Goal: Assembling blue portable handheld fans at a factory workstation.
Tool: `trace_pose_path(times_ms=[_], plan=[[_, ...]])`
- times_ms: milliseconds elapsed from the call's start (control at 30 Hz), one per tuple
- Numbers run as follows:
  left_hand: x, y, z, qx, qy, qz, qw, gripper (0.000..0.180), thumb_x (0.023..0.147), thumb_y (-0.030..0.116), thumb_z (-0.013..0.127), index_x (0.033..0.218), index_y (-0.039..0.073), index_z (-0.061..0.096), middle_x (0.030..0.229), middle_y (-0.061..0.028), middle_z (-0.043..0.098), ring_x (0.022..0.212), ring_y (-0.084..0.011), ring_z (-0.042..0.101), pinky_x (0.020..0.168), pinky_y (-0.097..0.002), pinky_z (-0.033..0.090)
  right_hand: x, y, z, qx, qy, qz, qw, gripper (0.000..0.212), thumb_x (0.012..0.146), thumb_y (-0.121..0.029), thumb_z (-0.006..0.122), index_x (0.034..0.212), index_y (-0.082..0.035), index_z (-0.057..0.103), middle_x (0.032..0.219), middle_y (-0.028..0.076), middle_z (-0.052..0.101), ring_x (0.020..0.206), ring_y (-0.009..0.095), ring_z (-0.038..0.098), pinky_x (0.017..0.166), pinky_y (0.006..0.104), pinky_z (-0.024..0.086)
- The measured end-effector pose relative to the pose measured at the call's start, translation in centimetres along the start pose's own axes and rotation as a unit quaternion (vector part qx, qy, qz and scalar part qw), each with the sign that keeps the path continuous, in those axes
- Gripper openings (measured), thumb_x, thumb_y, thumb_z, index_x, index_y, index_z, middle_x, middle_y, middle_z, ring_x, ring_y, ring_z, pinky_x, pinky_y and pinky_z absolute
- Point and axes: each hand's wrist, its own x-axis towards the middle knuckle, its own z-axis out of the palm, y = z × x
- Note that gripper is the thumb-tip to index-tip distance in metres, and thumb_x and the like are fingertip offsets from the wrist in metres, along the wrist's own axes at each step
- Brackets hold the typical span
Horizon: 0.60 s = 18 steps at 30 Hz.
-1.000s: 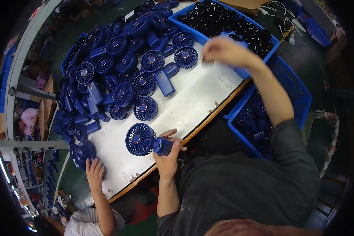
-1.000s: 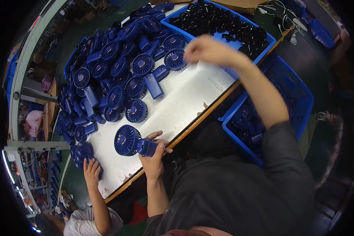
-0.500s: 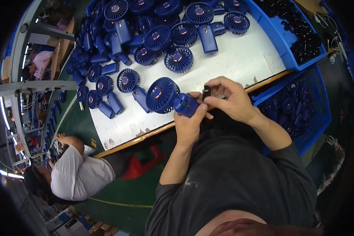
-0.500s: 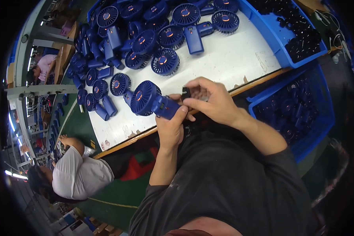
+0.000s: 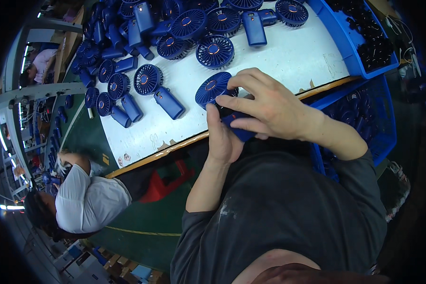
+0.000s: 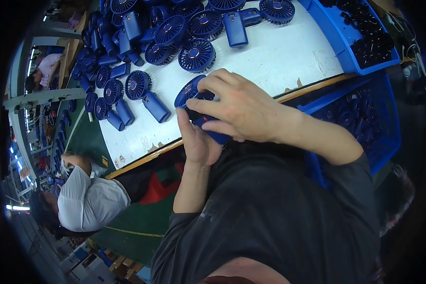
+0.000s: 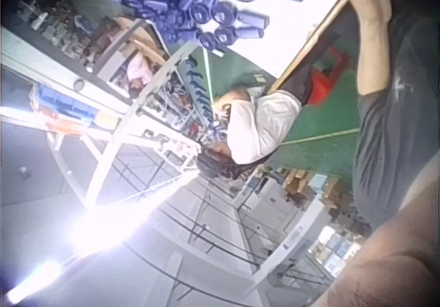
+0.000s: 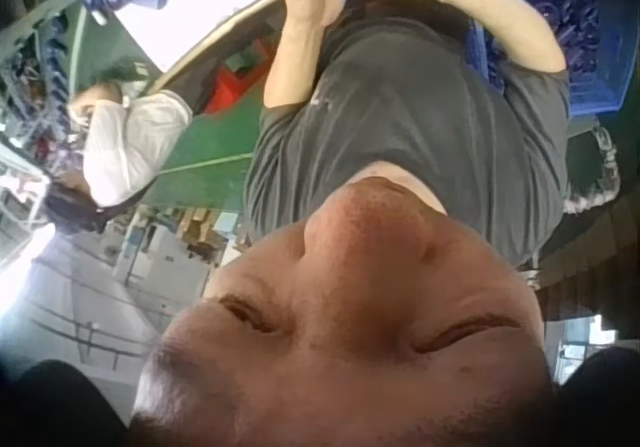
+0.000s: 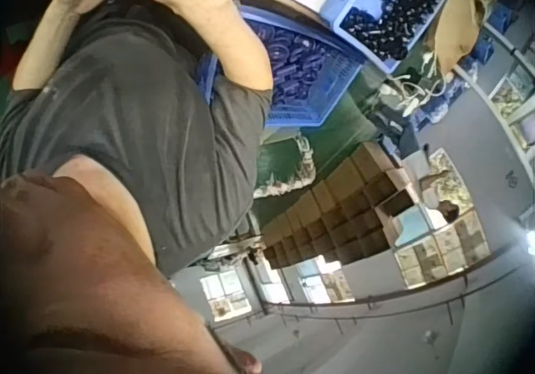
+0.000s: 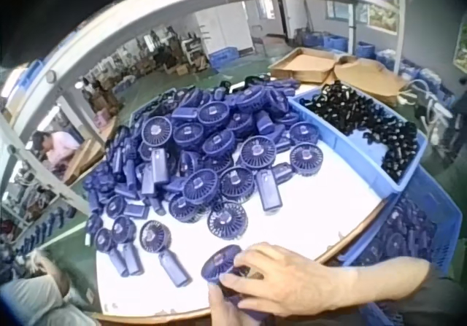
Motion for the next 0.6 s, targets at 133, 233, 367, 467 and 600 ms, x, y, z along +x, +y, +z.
trace_pose_path(times_ms=[133,233,367,467,600], plan=[[-0.1,-1.5,0.2,0.005,0.085,0.018,0.996,0.055,0.1,0.049,0.034,0.131,0.005,0.048,0.132,-0.0143,0.054,0.123,-0.0254,0.053,0.105,-0.0392,0.041,-2.2,-1.3,1.7,-0.011,-0.012,0.084,0.996,0.057,0.075,-0.026,0.075,0.126,-0.008,0.057,0.115,0.014,0.054,0.112,0.033,0.05,0.096,0.0441,0.043],[-0.2,-2.3,-1.1,0.259,0.043,0.057,0.963,0.055,0.101,0.04,0.033,0.136,-0.001,0.044,0.139,-0.0152,0.05,0.13,-0.0275,0.048,0.11,-0.0391,0.036,-3.2,-2.4,3.0,0.02,0.094,0.125,0.988,0.058,0.071,-0.02,0.075,0.123,-0.002,0.054,0.113,0.016,0.055,0.107,0.033,0.053,0.094,0.0444,0.043],[1.0,2.0,4.0,0.649,-0.06,0.344,0.676,0.092,0.082,0.036,0.073,0.145,-0.013,0.026,0.15,-0.0324,0.027,0.139,-0.0484,0.028,0.115,-0.0507,0.023,-7.3,-2.1,2.7,0.373,0.124,0.331,0.858,0.039,0.075,-0.007,0.067,0.112,-0.002,0.056,0.093,0.007,0.06,0.087,0.019,0.056,0.09,0.0349,0.045],[1.5,7.6,-0.5,0.788,0.089,0.345,0.503,0.088,0.084,0.033,0.072,0.143,-0.014,0.028,0.143,-0.0362,0.036,0.133,-0.0485,0.037,0.112,-0.051,0.029,-13.5,-0.7,0.1,0.316,0.35,0.329,0.818,0.043,0.078,-0.001,0.065,0.121,0.003,0.055,0.098,0.006,0.06,0.089,0.015,0.056,0.085,0.0313,0.048],[0.4,11.4,-7.7,0.806,0.316,0.188,0.464,0.087,0.087,0.038,0.069,0.14,-0.017,0.029,0.12,-0.0342,0.056,0.112,-0.0445,0.055,0.095,-0.0465,0.045,-22.5,3.6,-6.3,0.013,0.411,0.475,0.778,0.039,0.091,-0.011,0.064,0.126,0.003,0.056,0.1,0.005,0.06,0.088,0.012,0.056,0.082,0.0263,0.046]])
